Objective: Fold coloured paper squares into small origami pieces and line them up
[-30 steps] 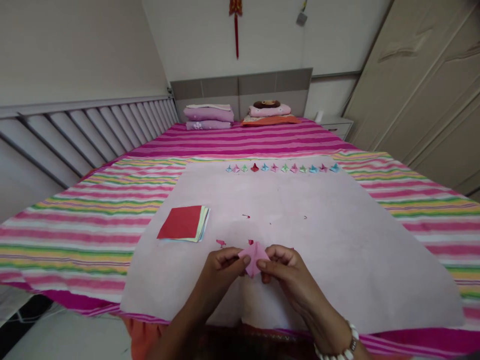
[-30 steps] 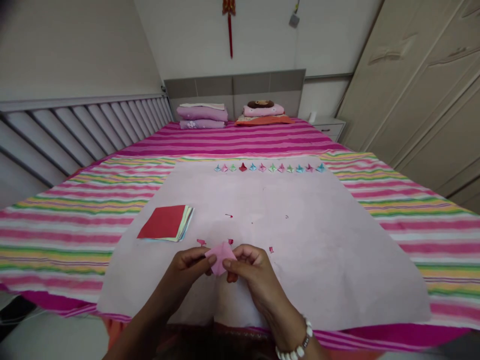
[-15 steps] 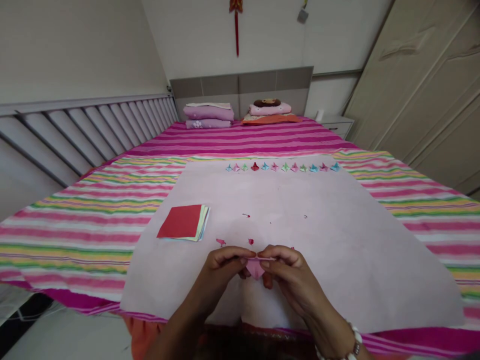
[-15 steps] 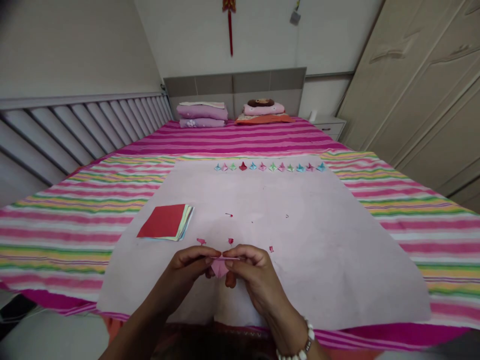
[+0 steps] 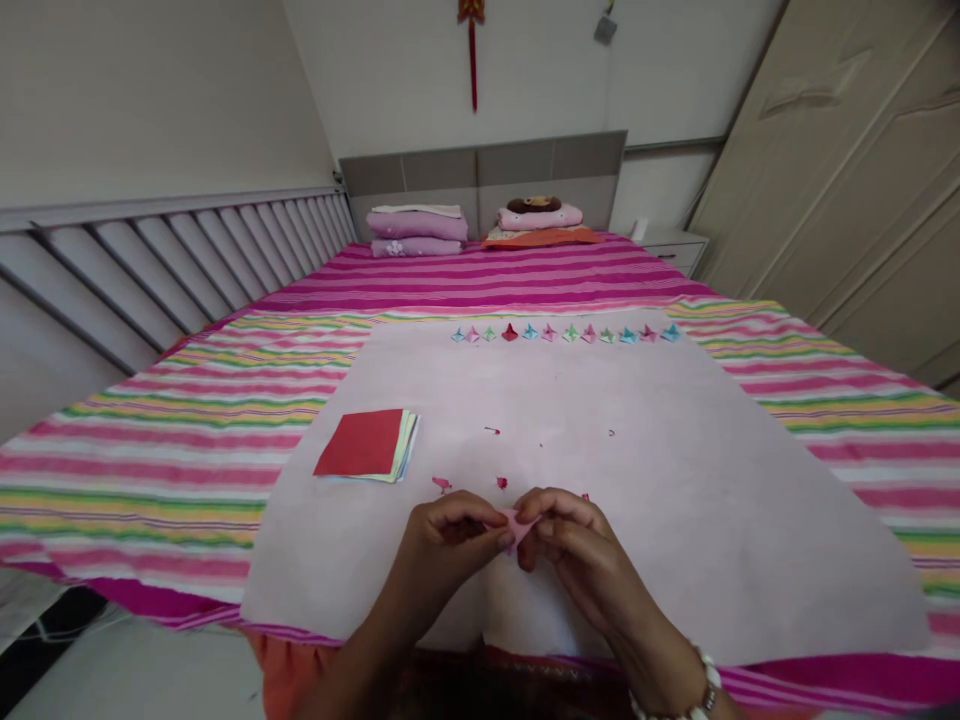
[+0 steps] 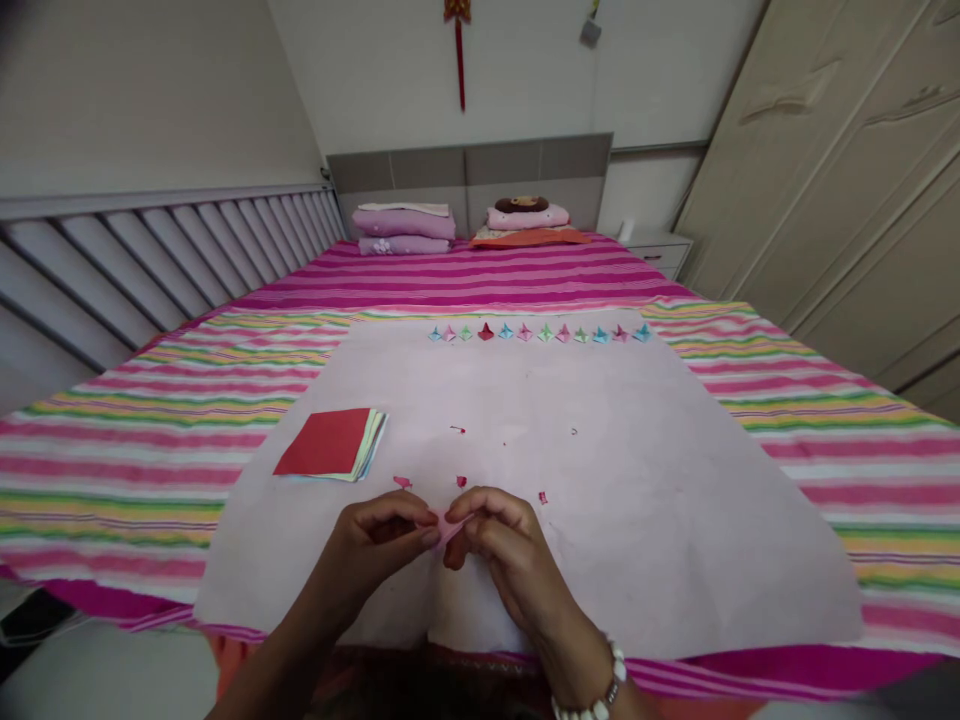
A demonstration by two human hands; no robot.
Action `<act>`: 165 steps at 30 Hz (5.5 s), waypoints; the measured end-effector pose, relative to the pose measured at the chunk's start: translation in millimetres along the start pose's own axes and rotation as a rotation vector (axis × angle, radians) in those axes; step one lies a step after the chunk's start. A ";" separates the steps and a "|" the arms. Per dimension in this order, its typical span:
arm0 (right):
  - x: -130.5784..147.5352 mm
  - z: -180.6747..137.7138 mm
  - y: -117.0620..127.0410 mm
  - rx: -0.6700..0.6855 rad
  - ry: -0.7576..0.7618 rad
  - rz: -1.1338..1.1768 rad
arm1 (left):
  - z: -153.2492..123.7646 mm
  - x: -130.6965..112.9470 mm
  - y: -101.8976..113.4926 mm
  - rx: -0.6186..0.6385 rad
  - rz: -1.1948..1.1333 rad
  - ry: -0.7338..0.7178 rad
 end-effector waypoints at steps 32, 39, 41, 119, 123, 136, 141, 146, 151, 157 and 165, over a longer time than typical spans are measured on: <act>-2.5 3.5 1.7 -0.163 0.084 -0.246 | -0.9 14.2 -8.2 -0.140 -0.185 0.088; -4.5 3.7 6.9 -0.145 0.100 -0.228 | 1.8 24.4 -4.5 -0.173 -0.297 0.099; -4.8 3.8 7.9 -0.140 0.085 -0.222 | 2.0 25.8 -3.5 -0.177 -0.296 0.092; 0.0 2.0 24.7 -0.282 0.282 -0.613 | 14.3 18.6 -37.9 -0.024 0.071 -0.075; -1.6 6.0 22.8 -0.281 0.402 -0.830 | 17.0 20.2 -40.6 -0.077 0.146 -0.059; -4.1 15.2 18.8 -0.156 0.367 -0.894 | 32.3 33.6 -45.5 -0.166 0.436 -0.108; -6.2 14.6 25.6 -0.245 0.294 -0.872 | 25.0 28.6 -40.5 -0.135 0.566 -0.222; -6.6 12.7 32.3 -0.331 0.257 -0.817 | 17.5 21.5 -40.8 0.028 0.737 -0.558; -1.7 8.3 30.9 -0.300 0.243 -0.766 | 12.6 11.7 -36.4 0.022 0.809 -0.611; -1.3 3.1 22.4 -0.235 0.232 -0.754 | 13.6 5.3 -35.3 0.150 0.868 -0.559; 7.4 -3.7 14.9 -0.187 0.159 -0.604 | 11.1 2.3 -34.0 0.222 0.672 -0.478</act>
Point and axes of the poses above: each hand's wrist, its own z-axis towards the middle knuckle, its own y-axis out of the back of the hand, x = y × z, the point moved 3 cm from there along z, towards the middle knuckle, and after that the axes turned 6 degrees about z, right-handed, at the moved point
